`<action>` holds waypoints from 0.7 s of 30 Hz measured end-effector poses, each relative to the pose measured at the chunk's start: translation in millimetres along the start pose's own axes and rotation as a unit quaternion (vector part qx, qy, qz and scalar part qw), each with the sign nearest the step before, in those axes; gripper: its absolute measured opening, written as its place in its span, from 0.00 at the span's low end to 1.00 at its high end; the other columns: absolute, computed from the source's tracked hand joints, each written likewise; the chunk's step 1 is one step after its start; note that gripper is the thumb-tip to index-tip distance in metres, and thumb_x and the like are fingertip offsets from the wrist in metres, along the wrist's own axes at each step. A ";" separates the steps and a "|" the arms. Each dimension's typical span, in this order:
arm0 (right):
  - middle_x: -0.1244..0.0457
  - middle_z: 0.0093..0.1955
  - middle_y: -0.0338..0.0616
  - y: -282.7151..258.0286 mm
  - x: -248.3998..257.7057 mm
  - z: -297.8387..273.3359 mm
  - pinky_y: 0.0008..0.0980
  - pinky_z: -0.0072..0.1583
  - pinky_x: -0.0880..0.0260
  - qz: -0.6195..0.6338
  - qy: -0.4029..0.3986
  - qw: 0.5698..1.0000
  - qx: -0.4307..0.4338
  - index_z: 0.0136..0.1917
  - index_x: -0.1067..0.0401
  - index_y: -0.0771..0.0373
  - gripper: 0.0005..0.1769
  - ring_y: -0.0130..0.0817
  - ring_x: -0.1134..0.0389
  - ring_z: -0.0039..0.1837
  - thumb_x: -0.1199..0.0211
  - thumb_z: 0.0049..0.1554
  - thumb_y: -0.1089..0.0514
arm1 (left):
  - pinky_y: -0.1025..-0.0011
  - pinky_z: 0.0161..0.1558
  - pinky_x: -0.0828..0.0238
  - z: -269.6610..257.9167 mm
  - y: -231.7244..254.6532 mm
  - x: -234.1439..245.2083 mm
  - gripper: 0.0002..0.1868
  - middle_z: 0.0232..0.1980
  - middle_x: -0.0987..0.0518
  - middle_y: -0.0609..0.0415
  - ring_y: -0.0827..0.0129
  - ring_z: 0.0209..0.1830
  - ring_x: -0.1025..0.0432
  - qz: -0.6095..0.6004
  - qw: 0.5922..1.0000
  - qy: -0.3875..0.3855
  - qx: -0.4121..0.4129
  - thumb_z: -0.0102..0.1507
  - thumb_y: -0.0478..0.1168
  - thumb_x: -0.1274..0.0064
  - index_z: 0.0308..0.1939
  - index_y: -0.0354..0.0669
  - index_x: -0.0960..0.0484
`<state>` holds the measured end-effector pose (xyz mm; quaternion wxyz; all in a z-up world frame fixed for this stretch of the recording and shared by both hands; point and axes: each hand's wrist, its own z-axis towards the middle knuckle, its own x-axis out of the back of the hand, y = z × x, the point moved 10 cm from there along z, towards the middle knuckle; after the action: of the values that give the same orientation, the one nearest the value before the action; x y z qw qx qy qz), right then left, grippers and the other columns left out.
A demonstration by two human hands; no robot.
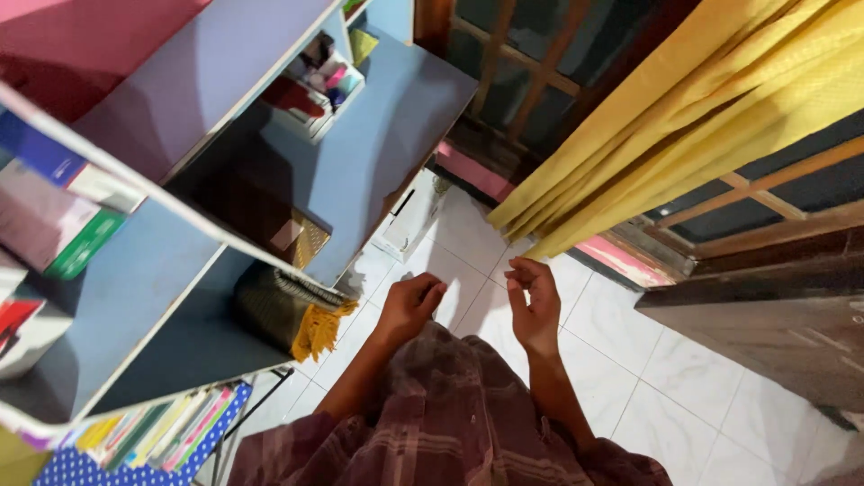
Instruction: The person removes books and boxes from a bookshelf one by one, briefly turns them over, and places them on a nearby ironing board. The person continues this process for several items, including books, a calendar, and small boxes.
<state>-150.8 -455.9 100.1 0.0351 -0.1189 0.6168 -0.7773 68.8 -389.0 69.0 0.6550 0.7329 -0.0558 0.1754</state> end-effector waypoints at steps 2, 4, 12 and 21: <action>0.35 0.60 0.45 -1.4 2.3 17.8 0.33 0.62 0.32 0.004 0.015 1.000 0.014 0.66 0.35 0.67 0.17 0.33 0.32 0.59 0.43 0.64 0.67 | 0.68 0.27 0.35 28.1 9.6 -4.6 0.12 0.23 0.24 0.49 0.68 0.20 0.33 0.016 0.999 -0.014 -0.037 0.67 0.44 0.45 0.39 0.36 0.17; 0.35 0.59 0.45 -3.5 -2.6 48.1 0.32 0.62 0.31 0.008 0.019 0.999 0.030 0.67 0.35 0.68 0.17 0.32 0.32 0.59 0.43 0.65 0.67 | 0.68 0.27 0.35 53.5 24.1 -1.6 0.12 0.24 0.24 0.49 0.69 0.20 0.33 0.030 0.996 -0.011 -0.086 0.67 0.44 0.44 0.38 0.37 0.17; 0.34 0.58 0.44 15.0 -64.7 165.7 0.32 0.60 0.30 0.000 -0.014 1.000 -0.011 0.66 0.35 0.68 0.18 0.32 0.31 0.58 0.43 0.63 0.66 | 0.67 0.25 0.39 158.1 18.0 69.4 0.12 0.22 0.27 0.49 0.69 0.20 0.37 0.011 0.998 0.019 -0.053 0.66 0.44 0.43 0.38 0.37 0.16; 0.35 0.60 0.42 109.5 -135.2 248.4 0.31 0.60 0.30 0.122 -0.092 0.982 -0.112 0.66 0.35 0.65 0.20 0.30 0.33 0.56 0.40 0.62 0.62 | 0.67 0.26 0.35 217.3 1.4 108.5 0.12 0.23 0.25 0.48 0.65 0.19 0.32 0.033 0.999 0.032 -0.003 0.65 0.45 0.44 0.39 0.38 0.17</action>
<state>26.8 -690.7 27.4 0.1725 -0.1169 0.7038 -0.6791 209.5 -585.9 88.7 0.6525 0.7228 -0.0591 0.2199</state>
